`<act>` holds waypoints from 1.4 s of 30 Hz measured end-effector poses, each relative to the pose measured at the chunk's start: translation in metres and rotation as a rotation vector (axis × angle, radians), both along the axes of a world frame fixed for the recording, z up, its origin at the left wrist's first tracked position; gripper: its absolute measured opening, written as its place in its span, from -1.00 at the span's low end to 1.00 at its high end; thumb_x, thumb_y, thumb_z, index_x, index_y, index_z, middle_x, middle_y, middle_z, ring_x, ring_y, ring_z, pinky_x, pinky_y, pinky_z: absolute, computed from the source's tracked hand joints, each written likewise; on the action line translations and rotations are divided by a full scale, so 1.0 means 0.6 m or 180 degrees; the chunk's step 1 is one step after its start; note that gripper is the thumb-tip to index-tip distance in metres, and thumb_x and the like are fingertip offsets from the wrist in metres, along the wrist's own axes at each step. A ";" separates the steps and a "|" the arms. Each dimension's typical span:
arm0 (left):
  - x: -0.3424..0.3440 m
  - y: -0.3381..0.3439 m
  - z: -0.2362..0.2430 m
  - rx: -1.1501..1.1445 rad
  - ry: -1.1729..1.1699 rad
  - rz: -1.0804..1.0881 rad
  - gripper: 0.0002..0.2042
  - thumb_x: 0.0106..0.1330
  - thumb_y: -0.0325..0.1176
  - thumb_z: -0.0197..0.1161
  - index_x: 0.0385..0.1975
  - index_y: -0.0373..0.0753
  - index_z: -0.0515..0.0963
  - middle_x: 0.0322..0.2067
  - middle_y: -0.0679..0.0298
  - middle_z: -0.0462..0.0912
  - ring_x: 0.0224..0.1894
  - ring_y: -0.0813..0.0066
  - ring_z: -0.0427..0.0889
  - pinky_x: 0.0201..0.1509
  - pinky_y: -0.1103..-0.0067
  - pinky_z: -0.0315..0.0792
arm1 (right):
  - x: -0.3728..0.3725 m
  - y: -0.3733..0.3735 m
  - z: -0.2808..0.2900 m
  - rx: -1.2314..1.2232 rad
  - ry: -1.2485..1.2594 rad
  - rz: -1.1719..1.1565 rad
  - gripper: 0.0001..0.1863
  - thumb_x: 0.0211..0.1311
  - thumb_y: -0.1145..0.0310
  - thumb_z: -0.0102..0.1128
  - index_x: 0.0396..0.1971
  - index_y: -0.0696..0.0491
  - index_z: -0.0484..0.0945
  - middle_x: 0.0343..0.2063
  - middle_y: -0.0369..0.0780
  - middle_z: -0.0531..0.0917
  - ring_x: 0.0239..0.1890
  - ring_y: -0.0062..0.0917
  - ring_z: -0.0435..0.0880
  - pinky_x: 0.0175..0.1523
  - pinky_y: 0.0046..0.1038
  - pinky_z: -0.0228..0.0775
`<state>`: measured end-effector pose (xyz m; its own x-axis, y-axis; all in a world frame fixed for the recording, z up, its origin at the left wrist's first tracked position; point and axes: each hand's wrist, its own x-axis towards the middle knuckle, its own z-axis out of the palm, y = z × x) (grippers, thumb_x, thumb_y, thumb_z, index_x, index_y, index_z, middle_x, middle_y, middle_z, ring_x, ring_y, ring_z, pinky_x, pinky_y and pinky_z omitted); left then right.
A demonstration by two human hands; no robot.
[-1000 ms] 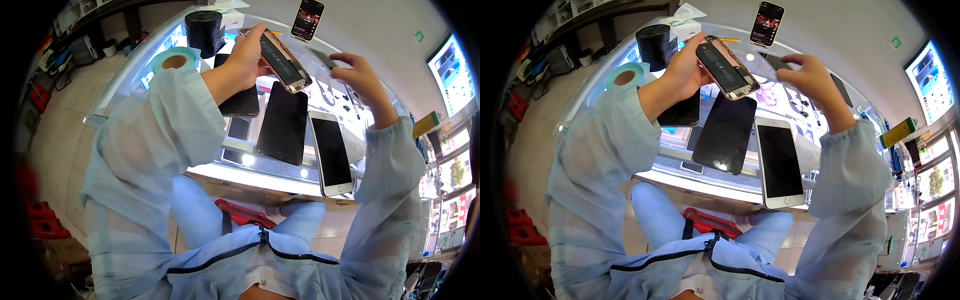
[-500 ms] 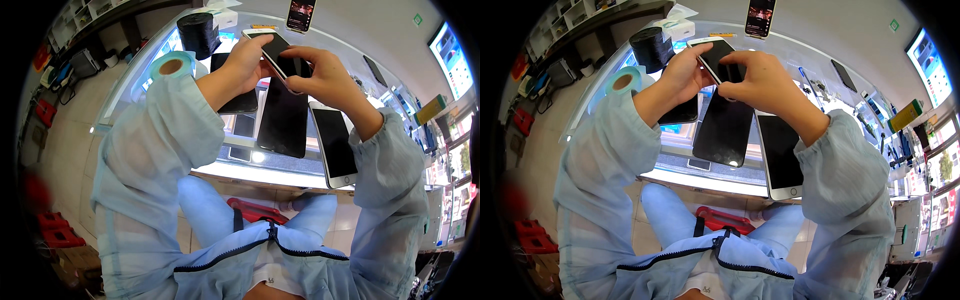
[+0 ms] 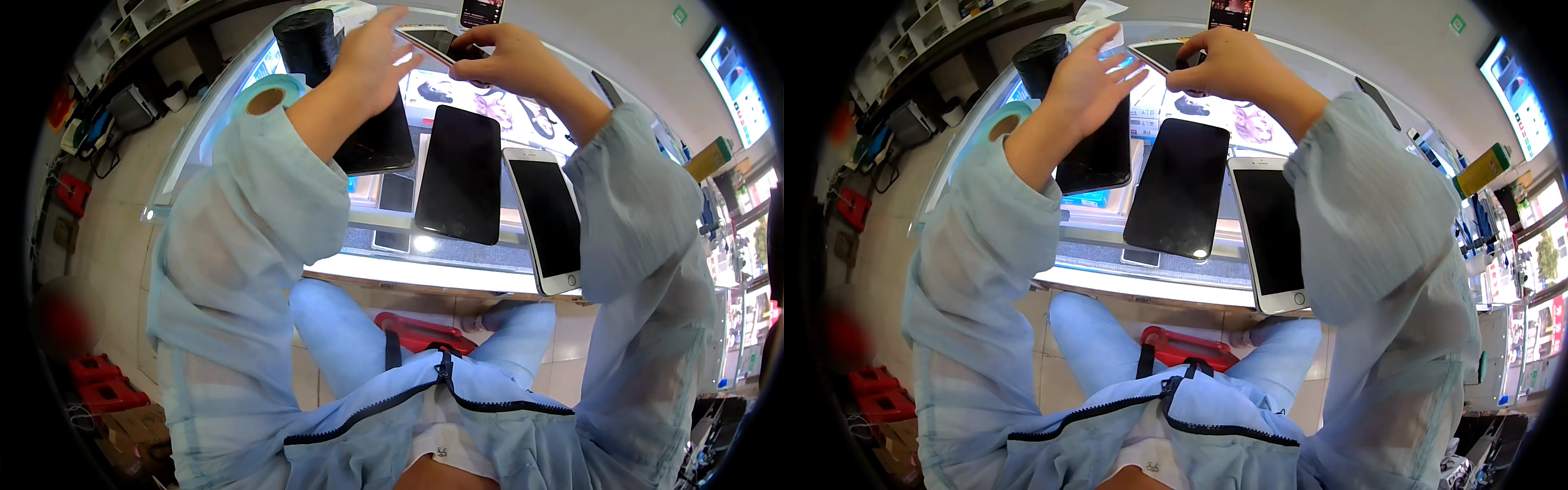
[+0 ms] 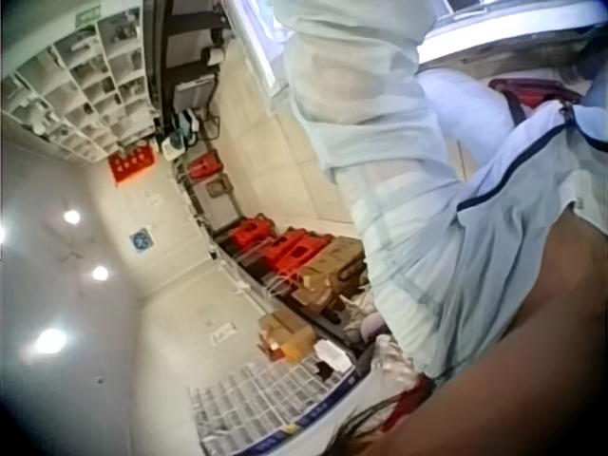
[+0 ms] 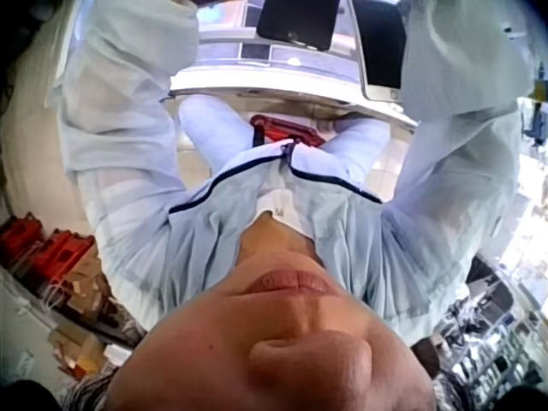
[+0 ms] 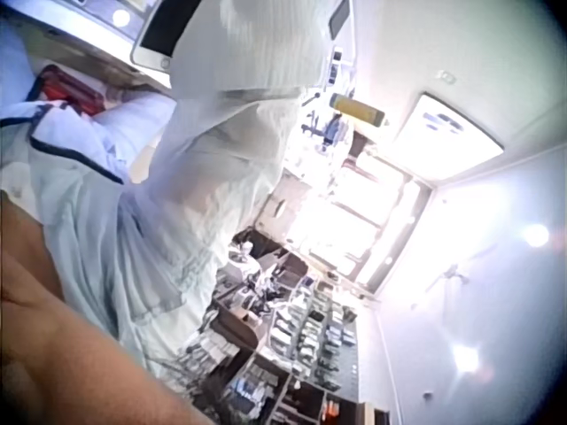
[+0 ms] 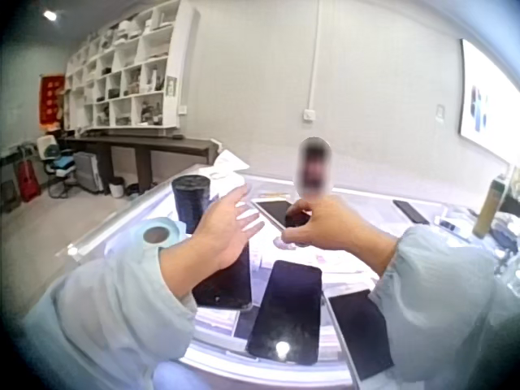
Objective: The person disassembles a smartphone, removes the screen assembly, and transfers internal components to another phone chassis using a screwdriver and tweezers. They then reassemble the phone and place it on the counter.
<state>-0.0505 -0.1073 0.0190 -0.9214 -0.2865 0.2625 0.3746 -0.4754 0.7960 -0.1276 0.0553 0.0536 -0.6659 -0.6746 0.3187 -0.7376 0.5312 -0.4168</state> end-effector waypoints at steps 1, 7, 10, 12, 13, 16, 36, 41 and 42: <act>-0.003 -0.013 -0.005 -0.0033 -0.0074 0.0085 -0.42 0.34 -0.26 0.05 0.27 -0.32 0.01 0.26 -0.25 -0.16 0.31 -0.11 0.01 0.33 0.23 0.11 | -0.004 -0.008 -0.002 0.0206 0.0104 -0.0092 -0.50 -0.18 0.17 0.34 -0.21 0.17 0.61 -0.38 -0.10 0.64 -0.42 -0.47 0.65 -0.26 -0.53 0.52; -0.012 -0.025 -0.014 -0.0249 -0.0220 0.0216 -0.40 0.34 -0.22 0.05 0.30 -0.27 0.00 0.28 -0.26 -0.18 0.35 -0.08 -0.08 0.36 0.26 0.01 | -0.005 -0.064 -0.038 0.1003 0.0417 -0.0260 -0.46 -0.24 -0.01 0.30 -0.32 0.13 0.64 -0.49 -0.14 0.66 -0.45 -0.40 0.64 -0.28 -0.48 0.46; -0.020 -0.029 -0.016 -0.0280 -0.0212 0.0119 -0.38 0.31 -0.19 0.09 0.29 -0.27 0.03 0.27 -0.24 -0.14 0.34 -0.06 -0.04 0.36 0.29 0.02 | -0.008 -0.076 -0.045 0.1259 0.0412 -0.0216 -0.46 -0.16 -0.09 0.28 -0.37 0.13 0.63 -0.54 -0.16 0.65 -0.46 -0.39 0.64 -0.27 -0.44 0.45; -0.026 -0.034 -0.021 -0.0439 -0.0169 0.0071 -0.37 0.30 -0.17 0.11 0.29 -0.28 0.04 0.27 -0.23 -0.12 0.32 -0.05 -0.01 0.35 0.30 0.03 | -0.019 -0.075 -0.033 0.1540 0.0209 -0.0184 -0.40 -0.11 -0.19 0.28 -0.28 0.08 0.63 -0.39 -0.13 0.66 -0.31 -0.34 0.64 -0.19 -0.40 0.44; -0.027 -0.037 -0.021 -0.0510 -0.0142 0.0065 -0.36 0.29 -0.16 0.12 0.28 -0.28 0.04 0.27 -0.23 -0.11 0.32 -0.04 0.01 0.35 0.31 0.04 | -0.015 -0.064 -0.021 0.1331 0.0348 -0.0180 -0.39 -0.10 -0.19 0.29 -0.24 0.06 0.62 -0.31 -0.12 0.64 -0.24 -0.32 0.62 -0.16 -0.38 0.44; -0.017 -0.041 -0.026 -0.1089 -0.0057 0.0356 -0.42 0.26 -0.13 0.16 0.20 -0.29 0.19 0.20 -0.07 0.12 0.28 0.13 0.13 0.31 0.39 0.10 | 0.008 0.000 0.016 0.0804 0.0805 0.0079 -0.34 -0.11 -0.18 0.32 -0.12 0.04 0.58 -0.17 -0.08 0.61 -0.12 -0.24 0.60 -0.10 -0.34 0.45; 0.097 0.155 -0.007 -0.5851 0.1657 -0.1075 0.19 -0.49 0.21 0.51 0.27 -0.18 0.12 0.22 -0.24 0.10 0.23 -0.20 0.18 0.27 0.25 0.13 | 0.232 0.293 -0.030 0.0895 0.0569 0.1196 -0.41 -0.13 0.23 0.34 -0.08 0.24 0.44 0.00 0.06 0.48 -0.01 -0.11 0.51 0.03 -0.28 0.40; 0.098 0.154 -0.012 -0.5770 0.1676 -0.0943 0.23 -0.53 0.23 0.51 0.28 -0.20 0.09 0.18 -0.30 0.13 0.18 -0.23 0.21 0.24 0.24 0.15 | 0.245 0.290 -0.031 0.1103 0.0938 0.1250 -0.40 -0.05 0.20 0.27 -0.04 0.25 0.39 -0.04 0.07 0.50 0.02 -0.13 0.50 -0.01 -0.32 0.44; 0.100 0.154 -0.012 -0.5741 0.1628 -0.0935 0.24 -0.53 0.23 0.51 0.29 -0.20 0.08 0.18 -0.30 0.12 0.18 -0.23 0.20 0.24 0.25 0.15 | 0.245 0.292 -0.032 0.1092 0.0959 0.1245 -0.41 -0.04 0.19 0.27 -0.05 0.26 0.38 -0.05 0.06 0.50 0.01 -0.12 0.50 -0.02 -0.33 0.45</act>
